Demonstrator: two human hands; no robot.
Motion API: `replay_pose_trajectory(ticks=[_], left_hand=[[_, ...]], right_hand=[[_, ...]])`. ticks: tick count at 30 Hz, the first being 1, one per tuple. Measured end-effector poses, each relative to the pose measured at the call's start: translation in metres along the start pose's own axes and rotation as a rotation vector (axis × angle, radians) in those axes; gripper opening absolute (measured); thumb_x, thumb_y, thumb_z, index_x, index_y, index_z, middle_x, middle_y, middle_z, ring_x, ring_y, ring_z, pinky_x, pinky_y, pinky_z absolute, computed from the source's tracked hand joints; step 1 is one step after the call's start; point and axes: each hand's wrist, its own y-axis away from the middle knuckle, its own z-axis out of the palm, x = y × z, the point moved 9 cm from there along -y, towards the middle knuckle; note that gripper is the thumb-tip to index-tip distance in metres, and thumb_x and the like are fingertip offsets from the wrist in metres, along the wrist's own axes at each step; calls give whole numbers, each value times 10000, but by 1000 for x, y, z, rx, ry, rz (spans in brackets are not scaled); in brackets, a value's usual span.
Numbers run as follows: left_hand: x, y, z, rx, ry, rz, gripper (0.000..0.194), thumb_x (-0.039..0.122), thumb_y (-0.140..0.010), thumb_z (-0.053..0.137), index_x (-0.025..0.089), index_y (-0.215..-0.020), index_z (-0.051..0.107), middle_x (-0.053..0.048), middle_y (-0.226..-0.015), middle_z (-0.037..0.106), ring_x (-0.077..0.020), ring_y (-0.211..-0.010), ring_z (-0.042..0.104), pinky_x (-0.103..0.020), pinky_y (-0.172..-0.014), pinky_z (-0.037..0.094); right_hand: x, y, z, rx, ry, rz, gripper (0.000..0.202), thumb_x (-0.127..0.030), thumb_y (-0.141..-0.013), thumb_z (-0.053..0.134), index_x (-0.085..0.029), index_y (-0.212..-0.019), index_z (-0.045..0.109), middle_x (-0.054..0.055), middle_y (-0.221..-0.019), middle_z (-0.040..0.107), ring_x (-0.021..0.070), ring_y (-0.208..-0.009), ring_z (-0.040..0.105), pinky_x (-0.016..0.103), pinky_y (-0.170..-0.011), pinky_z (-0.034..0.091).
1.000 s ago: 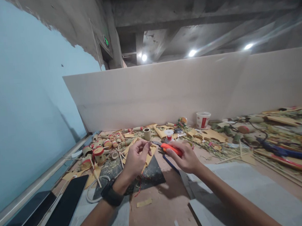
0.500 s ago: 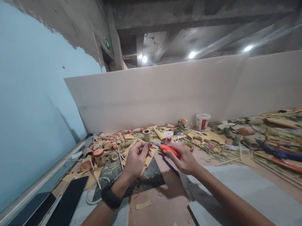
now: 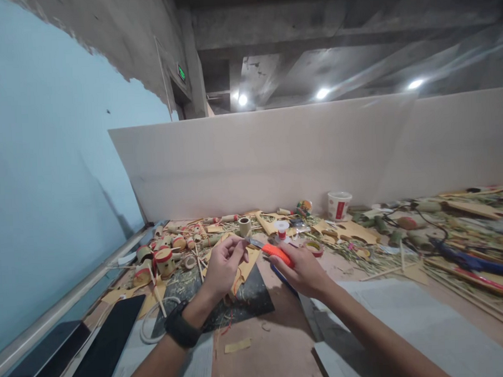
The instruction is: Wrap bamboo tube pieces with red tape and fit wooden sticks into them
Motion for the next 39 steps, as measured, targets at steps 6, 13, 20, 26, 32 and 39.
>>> replay_pose_trajectory(ticks=[6,13,20,26,32,39], left_hand=[[5,0,1,-21,-59,20,409,540,-853,629,155,-724,580,30,-597,520,-64,-497,382,-193,-462,259],[-1,1,3,-48,-2,-35,397,541,-843,645,157,-766,578,46,-609,503,-45,-452,319,-194,-428,210],[3,2,5,-59,-51,-6,395,536,-846,644,156,-761,584,44,-603,497,-57,-484,364,-193,-451,247],[7,3,6,-37,-101,30,367,501,-873,618,163,-737,574,39,-602,507,-74,-518,411,-204,-499,306],[17,6,6,-35,-144,72,380,503,-877,605,160,-716,578,32,-591,514,-92,-552,460,-218,-550,354],[7,3,5,-18,-75,33,364,506,-844,639,154,-758,602,29,-599,523,-92,-540,451,-212,-527,348]], right_hand=[[4,0,-7,43,10,34,553,-620,-980,353,-203,-645,494,-8,-572,521,143,-545,464,271,-586,253],[8,-2,-5,4,-93,34,580,-641,-971,345,-195,-612,430,-25,-551,462,119,-526,417,269,-567,242],[12,-1,0,-26,-165,25,545,-600,-976,377,-196,-610,390,-35,-553,411,111,-533,374,272,-558,234],[7,-1,2,-40,-228,18,518,-556,-987,380,-197,-614,388,-33,-573,416,113,-553,376,267,-569,251],[1,-2,1,-30,-237,25,516,-561,-988,378,-196,-623,373,-33,-580,404,113,-561,378,269,-573,251],[3,-3,1,-26,-215,27,531,-574,-984,394,-196,-612,361,-43,-554,357,104,-532,350,268,-554,231]])
